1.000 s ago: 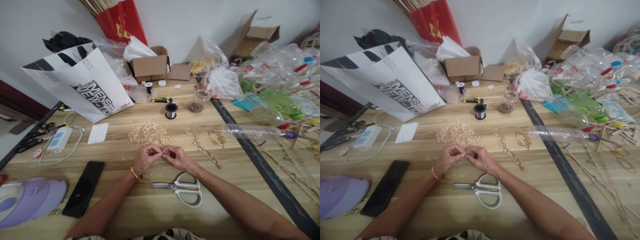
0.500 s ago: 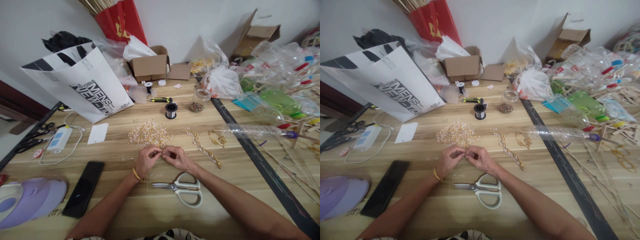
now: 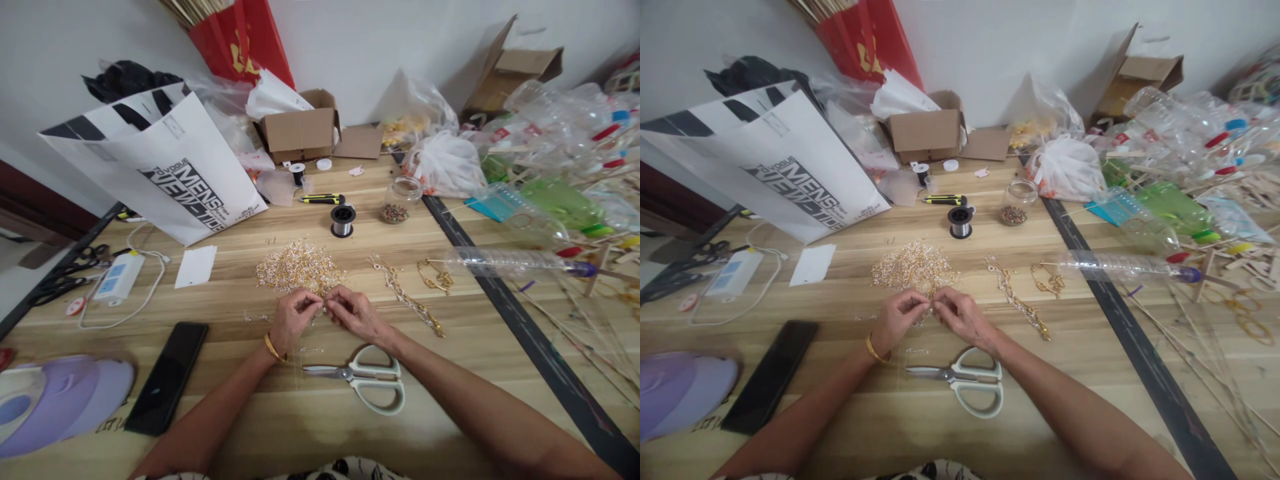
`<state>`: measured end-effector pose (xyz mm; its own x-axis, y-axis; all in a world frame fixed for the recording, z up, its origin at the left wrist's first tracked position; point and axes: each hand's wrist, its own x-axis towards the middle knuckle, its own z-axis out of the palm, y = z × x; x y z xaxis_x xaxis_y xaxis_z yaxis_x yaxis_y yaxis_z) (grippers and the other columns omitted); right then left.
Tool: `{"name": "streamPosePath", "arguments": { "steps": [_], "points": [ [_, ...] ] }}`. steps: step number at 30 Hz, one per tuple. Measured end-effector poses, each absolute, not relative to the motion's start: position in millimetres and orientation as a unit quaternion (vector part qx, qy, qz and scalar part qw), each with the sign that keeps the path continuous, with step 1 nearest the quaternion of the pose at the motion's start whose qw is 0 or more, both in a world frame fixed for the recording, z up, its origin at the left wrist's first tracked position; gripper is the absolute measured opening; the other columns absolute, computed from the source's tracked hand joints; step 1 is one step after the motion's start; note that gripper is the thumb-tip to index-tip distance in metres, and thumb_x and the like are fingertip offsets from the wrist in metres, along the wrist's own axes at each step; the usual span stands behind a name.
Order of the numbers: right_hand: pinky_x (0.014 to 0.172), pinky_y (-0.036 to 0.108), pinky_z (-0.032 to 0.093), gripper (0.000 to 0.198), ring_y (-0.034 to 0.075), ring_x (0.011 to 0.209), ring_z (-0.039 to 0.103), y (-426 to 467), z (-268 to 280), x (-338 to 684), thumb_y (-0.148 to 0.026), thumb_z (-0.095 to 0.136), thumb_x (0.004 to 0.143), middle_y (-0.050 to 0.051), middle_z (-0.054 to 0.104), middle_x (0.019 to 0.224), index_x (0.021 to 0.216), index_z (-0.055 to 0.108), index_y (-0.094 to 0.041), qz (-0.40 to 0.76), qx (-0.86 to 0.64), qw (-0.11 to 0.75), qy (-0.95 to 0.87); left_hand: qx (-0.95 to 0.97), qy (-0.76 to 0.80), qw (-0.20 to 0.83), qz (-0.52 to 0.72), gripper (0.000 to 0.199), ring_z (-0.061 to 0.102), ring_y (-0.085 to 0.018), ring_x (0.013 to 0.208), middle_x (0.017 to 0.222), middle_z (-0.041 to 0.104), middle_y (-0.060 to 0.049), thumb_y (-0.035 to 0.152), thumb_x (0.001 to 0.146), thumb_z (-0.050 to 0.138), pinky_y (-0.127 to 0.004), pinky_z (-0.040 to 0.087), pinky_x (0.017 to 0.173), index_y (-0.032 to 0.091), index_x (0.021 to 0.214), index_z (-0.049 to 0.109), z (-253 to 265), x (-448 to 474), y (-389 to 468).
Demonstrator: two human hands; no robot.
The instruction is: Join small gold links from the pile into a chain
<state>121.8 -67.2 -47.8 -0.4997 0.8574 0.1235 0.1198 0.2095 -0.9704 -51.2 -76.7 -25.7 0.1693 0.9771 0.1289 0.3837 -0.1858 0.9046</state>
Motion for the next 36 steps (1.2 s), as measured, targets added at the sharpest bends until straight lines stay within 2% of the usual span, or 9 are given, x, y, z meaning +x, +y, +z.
{"name": "streamPosePath", "arguments": {
  "steps": [5,16,25,30,36],
  "points": [
    [0.05,0.019,0.037,0.023,0.009,0.054,0.048,-67.2,-49.2,122.2,-0.032,0.048,0.089,-0.002,0.054,0.063,0.104,0.053,-0.015,0.511,-0.357,0.346,-0.701,0.668,0.505,0.372,0.401,0.009,0.053,-0.011,0.057,0.063,0.06,-0.001,0.02,0.075,0.061,-0.02,0.043,0.054,0.014,0.069,0.063,-27.6,-50.5,-77.4],
    [0.05,0.019,0.036,0.021,0.009,0.054,0.046,-66.5,-47.9,122.3,-0.032,0.047,0.089,-0.001,0.052,0.062,0.087,0.057,-0.014,0.51,-0.359,0.349,-0.7,0.666,0.511,0.374,0.394,0.007,0.054,-0.011,0.058,0.063,0.061,-0.002,0.02,0.072,0.063,-0.021,0.043,0.055,0.014,0.068,0.064,-23.8,-48.7,-79.2],
    [0.048,0.019,0.034,0.024,0.009,0.052,0.044,-67.2,-44.7,123.3,-0.035,0.046,0.09,-0.003,0.049,0.059,0.089,0.057,-0.014,0.5,-0.363,0.347,-0.705,0.663,0.518,0.378,0.386,0.008,0.054,-0.011,0.058,0.064,0.061,-0.002,0.021,0.073,0.062,-0.021,0.043,0.055,0.014,0.069,0.063,-25.2,-48.8,-79.0],
    [0.049,0.019,0.035,0.023,0.009,0.052,0.044,-66.9,-46.3,122.4,-0.034,0.045,0.09,-0.002,0.049,0.058,0.082,0.056,-0.014,0.495,-0.361,0.354,-0.706,0.66,0.52,0.386,0.381,0.008,0.054,-0.011,0.059,0.065,0.061,-0.002,0.02,0.072,0.062,-0.021,0.044,0.057,0.014,0.068,0.063,-24.6,-47.9,-78.8],
    [0.049,0.019,0.037,0.024,0.008,0.052,0.047,-67.8,-45.4,121.7,-0.036,0.042,0.091,-0.001,0.053,0.063,0.084,0.053,-0.016,0.516,-0.366,0.364,-0.684,0.642,0.52,0.412,0.385,0.008,0.052,-0.01,0.055,0.062,0.06,-0.001,0.021,0.073,0.061,-0.02,0.043,0.053,0.014,0.069,0.061,-24.9,-47.9,-78.7]
  ]
}}
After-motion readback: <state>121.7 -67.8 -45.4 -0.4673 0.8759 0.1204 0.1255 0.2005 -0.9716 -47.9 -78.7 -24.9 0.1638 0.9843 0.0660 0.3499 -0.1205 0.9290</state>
